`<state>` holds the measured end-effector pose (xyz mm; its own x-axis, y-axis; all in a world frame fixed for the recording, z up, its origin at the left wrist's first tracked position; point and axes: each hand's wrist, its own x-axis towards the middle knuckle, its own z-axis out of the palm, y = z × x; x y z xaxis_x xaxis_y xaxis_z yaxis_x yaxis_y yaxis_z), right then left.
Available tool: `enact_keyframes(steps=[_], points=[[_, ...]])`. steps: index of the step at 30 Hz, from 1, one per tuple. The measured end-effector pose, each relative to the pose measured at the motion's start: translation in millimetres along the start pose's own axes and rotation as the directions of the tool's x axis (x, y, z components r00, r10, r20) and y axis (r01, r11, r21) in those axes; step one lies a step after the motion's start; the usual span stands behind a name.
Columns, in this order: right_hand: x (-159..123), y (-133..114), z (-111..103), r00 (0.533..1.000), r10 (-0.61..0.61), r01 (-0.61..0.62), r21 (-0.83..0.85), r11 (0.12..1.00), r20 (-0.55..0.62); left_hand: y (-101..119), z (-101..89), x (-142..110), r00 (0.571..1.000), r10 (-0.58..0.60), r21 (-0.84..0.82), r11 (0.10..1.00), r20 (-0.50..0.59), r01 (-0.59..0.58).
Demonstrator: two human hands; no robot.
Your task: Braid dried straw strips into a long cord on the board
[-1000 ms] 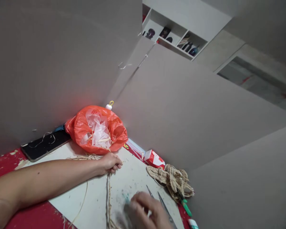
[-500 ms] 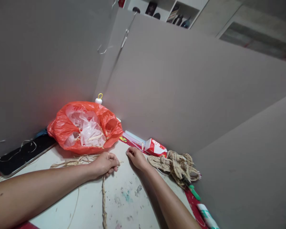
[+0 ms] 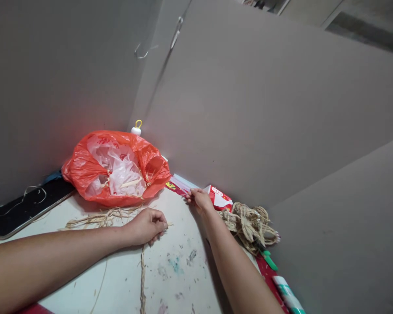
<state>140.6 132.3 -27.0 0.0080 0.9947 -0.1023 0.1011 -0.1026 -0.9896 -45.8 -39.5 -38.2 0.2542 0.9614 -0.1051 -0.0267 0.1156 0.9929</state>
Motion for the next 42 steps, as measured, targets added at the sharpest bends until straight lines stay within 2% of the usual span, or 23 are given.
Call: enact_keyframes(steps=[5,9,12,16,19,22,25,27,28,37,42], points=[[1,-21,8,0.996,-0.085,0.084,0.097,0.992,0.005,2,0.8,-2,1.0,0.002,0.046,0.999,0.004,-0.002],[-14,-38,8,0.995,-0.099,0.099,0.163,0.982,-0.013,4,-3.4,-2,0.987,0.126,0.242,0.965,-0.097,-0.099],[-51,-44,7,0.997,-0.062,0.049,0.213,0.976,0.053,6,-6.4,-3,0.936,0.275,0.392,0.904,-0.22,-0.174],[-118,-43,9,0.987,0.005,-0.048,0.268,0.962,0.158,17,-6.3,-8,0.839,0.381,0.401,0.89,-0.388,-0.218],[-157,-39,13,0.981,0.028,-0.084,0.295,0.952,0.191,30,-2.4,-16,0.843,0.345,0.335,0.918,-0.413,-0.211],[-179,-36,18,0.982,0.021,-0.082,0.328,0.941,0.186,41,5.1,-26,0.903,0.259,0.162,0.963,-0.344,-0.215],[-186,-31,21,0.984,0.001,-0.063,0.345,0.936,0.177,46,13.6,-33,0.986,0.128,-0.115,0.983,-0.106,-0.14],[-187,-29,21,0.984,-0.006,-0.057,0.341,0.938,0.18,46,17.4,-36,0.999,0.035,-0.215,0.976,0.016,-0.031],[-187,-28,21,0.983,-0.007,-0.056,0.336,0.94,0.182,46,18.3,-36,0.999,0.005,-0.234,0.972,0.037,0.004],[-185,-25,17,0.983,0.006,-0.073,0.367,0.927,0.182,48,15.3,-36,0.997,-0.069,-0.201,0.977,0.036,0.075],[-184,-20,17,0.984,0.021,-0.089,0.384,0.919,0.179,49,17.1,-37,0.997,-0.075,-0.186,0.98,0.017,0.077]])
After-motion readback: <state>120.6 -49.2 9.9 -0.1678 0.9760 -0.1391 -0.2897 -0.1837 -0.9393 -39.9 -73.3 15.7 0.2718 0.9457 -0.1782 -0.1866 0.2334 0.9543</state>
